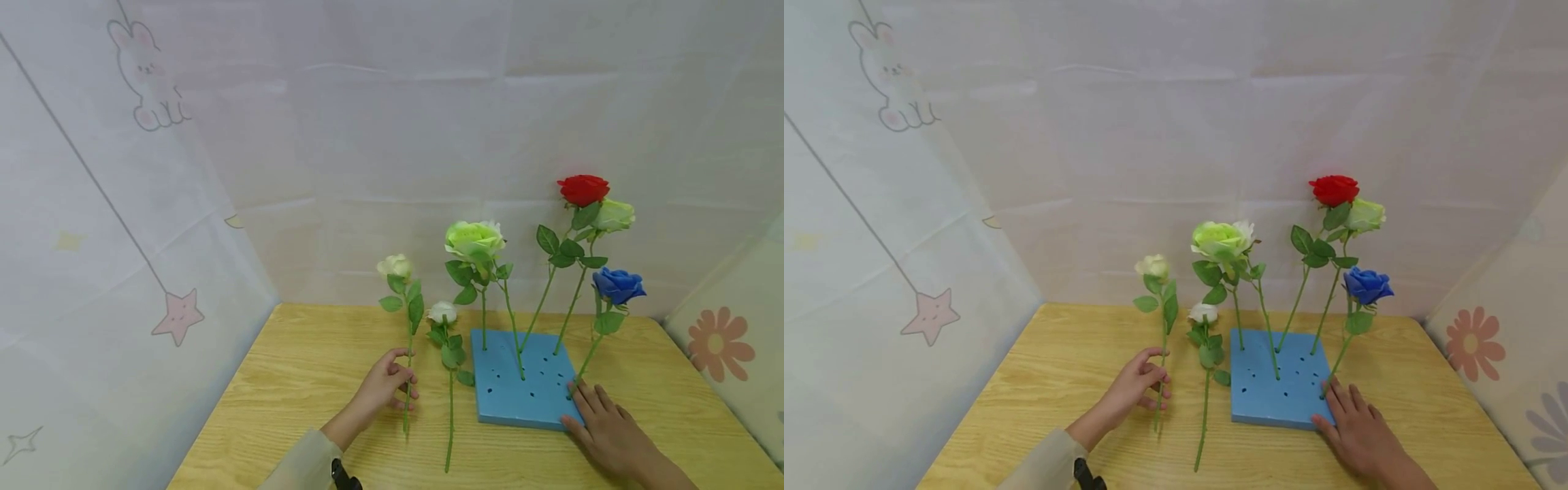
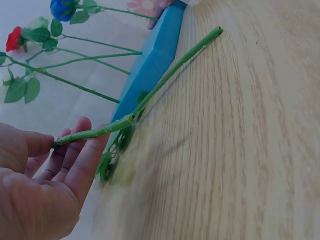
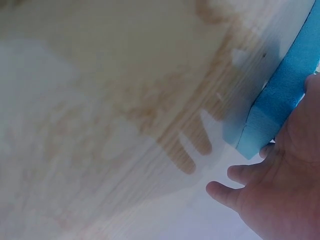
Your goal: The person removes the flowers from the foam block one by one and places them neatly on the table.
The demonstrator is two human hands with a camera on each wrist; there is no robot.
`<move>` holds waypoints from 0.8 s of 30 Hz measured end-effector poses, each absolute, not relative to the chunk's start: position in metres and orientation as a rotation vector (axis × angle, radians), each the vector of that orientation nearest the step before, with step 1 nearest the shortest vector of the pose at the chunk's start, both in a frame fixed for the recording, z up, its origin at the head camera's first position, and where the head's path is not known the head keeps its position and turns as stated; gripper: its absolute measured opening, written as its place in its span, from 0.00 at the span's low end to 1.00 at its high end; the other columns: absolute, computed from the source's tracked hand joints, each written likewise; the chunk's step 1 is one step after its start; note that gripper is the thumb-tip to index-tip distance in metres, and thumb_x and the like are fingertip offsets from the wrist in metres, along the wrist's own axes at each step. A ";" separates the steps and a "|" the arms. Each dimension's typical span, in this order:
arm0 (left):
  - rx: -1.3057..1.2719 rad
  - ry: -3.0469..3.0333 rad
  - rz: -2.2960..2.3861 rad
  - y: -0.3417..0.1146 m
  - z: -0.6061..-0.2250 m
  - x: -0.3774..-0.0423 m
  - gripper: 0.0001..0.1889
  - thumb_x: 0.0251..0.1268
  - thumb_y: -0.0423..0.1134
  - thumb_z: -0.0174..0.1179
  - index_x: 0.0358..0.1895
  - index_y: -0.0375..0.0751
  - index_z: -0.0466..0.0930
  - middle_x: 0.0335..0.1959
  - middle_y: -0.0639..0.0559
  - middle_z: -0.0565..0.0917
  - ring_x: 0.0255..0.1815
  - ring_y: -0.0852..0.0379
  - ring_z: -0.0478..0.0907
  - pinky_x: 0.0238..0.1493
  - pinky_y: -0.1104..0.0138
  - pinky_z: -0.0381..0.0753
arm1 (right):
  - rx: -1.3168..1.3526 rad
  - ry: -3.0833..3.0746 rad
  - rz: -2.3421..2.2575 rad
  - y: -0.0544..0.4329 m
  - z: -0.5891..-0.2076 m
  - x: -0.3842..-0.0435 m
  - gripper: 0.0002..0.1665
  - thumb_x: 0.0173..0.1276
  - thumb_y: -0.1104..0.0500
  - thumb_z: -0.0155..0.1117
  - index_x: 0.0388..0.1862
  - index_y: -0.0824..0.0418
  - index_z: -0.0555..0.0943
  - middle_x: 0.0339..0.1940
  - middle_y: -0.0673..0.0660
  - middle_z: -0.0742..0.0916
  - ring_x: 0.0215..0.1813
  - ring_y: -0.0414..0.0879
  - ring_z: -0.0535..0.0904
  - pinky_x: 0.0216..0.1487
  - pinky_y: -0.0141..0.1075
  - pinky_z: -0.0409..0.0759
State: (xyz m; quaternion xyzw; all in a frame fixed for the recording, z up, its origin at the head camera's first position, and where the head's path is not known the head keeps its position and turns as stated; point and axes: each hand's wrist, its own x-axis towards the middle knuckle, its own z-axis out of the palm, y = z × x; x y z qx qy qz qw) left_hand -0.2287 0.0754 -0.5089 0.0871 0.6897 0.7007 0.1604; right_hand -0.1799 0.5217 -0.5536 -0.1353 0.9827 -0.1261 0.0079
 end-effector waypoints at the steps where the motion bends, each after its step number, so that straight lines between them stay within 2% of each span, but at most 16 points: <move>1: 0.244 1.973 1.996 0.076 -0.510 -0.230 0.21 0.81 0.39 0.53 0.72 0.47 0.65 0.46 0.34 0.80 0.39 0.43 0.85 0.41 0.42 0.86 | -0.422 3.072 -0.396 0.522 -0.554 -0.180 0.46 0.78 0.34 0.49 0.80 0.65 0.60 0.78 0.71 0.65 0.73 0.78 0.58 0.58 0.75 0.65; 8: 0.199 1.942 1.988 0.083 -0.518 -0.236 0.20 0.80 0.37 0.52 0.70 0.47 0.66 0.46 0.35 0.81 0.37 0.46 0.85 0.41 0.44 0.87 | -0.429 3.063 -0.399 0.523 -0.554 -0.182 0.46 0.78 0.34 0.49 0.80 0.65 0.59 0.78 0.71 0.65 0.73 0.78 0.58 0.56 0.75 0.66; 12: 0.178 1.932 1.971 0.085 -0.521 -0.234 0.20 0.80 0.36 0.52 0.70 0.45 0.66 0.46 0.35 0.81 0.37 0.45 0.86 0.33 0.52 0.88 | -0.430 3.068 -0.399 0.522 -0.553 -0.180 0.46 0.78 0.34 0.49 0.80 0.65 0.59 0.78 0.71 0.65 0.73 0.78 0.58 0.57 0.75 0.66; 17: 0.169 1.934 1.935 0.083 -0.527 -0.234 0.21 0.80 0.35 0.51 0.72 0.41 0.63 0.46 0.36 0.81 0.37 0.44 0.87 0.24 0.64 0.83 | -0.427 3.076 -0.395 0.521 -0.551 -0.179 0.46 0.78 0.34 0.49 0.80 0.66 0.60 0.78 0.71 0.65 0.73 0.78 0.58 0.58 0.75 0.65; 24: 0.159 1.864 1.921 0.080 -0.536 -0.233 0.23 0.80 0.34 0.52 0.72 0.38 0.60 0.48 0.33 0.81 0.32 0.49 0.86 0.26 0.59 0.87 | -0.427 3.081 -0.391 0.520 -0.551 -0.178 0.46 0.79 0.34 0.49 0.80 0.66 0.60 0.78 0.71 0.65 0.73 0.78 0.58 0.59 0.75 0.65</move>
